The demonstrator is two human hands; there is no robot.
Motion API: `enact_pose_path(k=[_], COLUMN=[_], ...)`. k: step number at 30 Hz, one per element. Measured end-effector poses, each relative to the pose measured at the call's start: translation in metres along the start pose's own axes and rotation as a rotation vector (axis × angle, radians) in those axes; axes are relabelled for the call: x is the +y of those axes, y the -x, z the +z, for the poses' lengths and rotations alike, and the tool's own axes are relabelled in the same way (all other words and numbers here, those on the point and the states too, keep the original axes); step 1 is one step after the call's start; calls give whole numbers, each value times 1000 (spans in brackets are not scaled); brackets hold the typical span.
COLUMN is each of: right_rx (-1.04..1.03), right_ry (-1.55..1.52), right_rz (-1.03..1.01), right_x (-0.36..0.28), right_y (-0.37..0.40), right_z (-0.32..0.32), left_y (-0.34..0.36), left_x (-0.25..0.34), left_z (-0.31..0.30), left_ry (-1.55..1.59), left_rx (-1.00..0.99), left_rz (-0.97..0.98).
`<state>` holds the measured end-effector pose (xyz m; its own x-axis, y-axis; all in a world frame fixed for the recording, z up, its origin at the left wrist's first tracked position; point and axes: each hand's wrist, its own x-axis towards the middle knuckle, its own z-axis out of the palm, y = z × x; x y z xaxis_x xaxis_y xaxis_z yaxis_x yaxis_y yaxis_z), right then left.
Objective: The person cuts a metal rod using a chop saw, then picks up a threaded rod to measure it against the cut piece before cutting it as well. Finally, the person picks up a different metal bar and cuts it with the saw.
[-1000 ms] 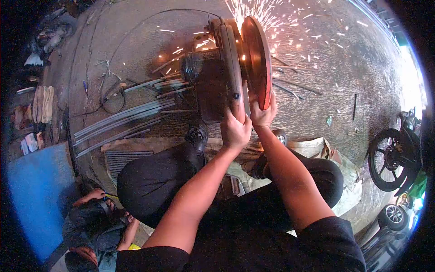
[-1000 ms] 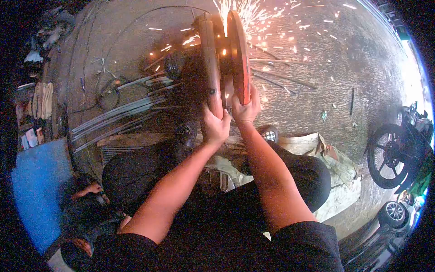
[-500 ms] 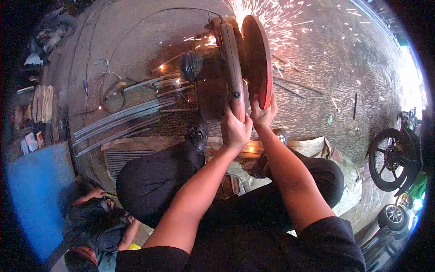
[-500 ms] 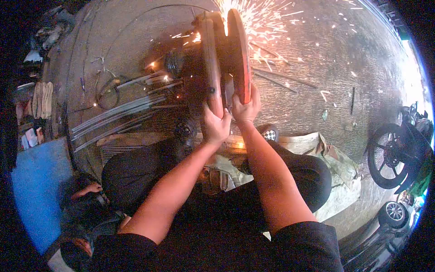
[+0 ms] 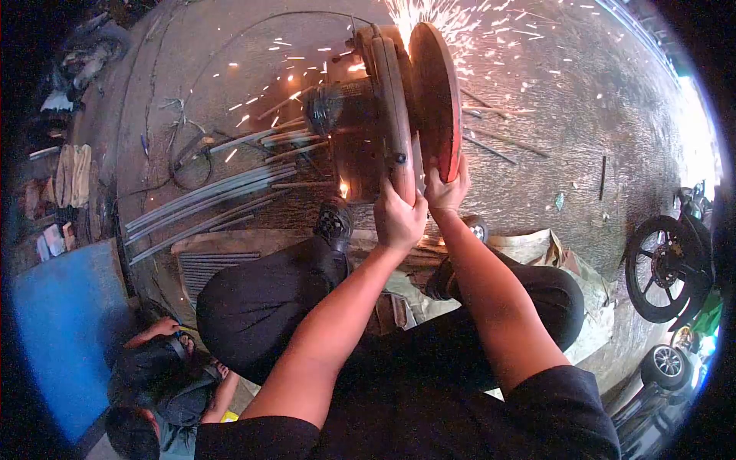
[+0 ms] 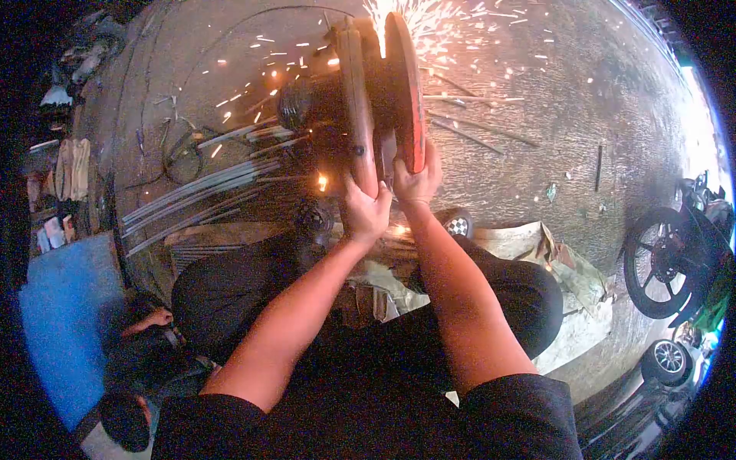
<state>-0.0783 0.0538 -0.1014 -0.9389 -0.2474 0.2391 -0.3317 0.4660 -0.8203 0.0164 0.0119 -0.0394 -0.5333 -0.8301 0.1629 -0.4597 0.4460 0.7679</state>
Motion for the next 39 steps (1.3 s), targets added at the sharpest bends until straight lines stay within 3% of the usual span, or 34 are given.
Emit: enact_pose_path(k=[14,16,20,24,26,39], right_rx=[-22,40,-7,-7,-11,7], right_ry=[19,-5,35,10,8,79], right_rz=[54,-28,-18,-1,-7,-85], right_x=[0,0,4,2,2,14], right_y=[0,-1,1,0,0,4], right_z=[0,1,1,0,-1,5], left_y=[-2,0,2,0,-1,1], left_x=[0,-3,-5,-1,-7,-6], left_z=[1,3,2,0,3,1], left_ry=[37,39,27,66,116,103], left_rx=[7,19,-50,-16,2,-52], left_rz=[20,19,-49,-49,40,-26])
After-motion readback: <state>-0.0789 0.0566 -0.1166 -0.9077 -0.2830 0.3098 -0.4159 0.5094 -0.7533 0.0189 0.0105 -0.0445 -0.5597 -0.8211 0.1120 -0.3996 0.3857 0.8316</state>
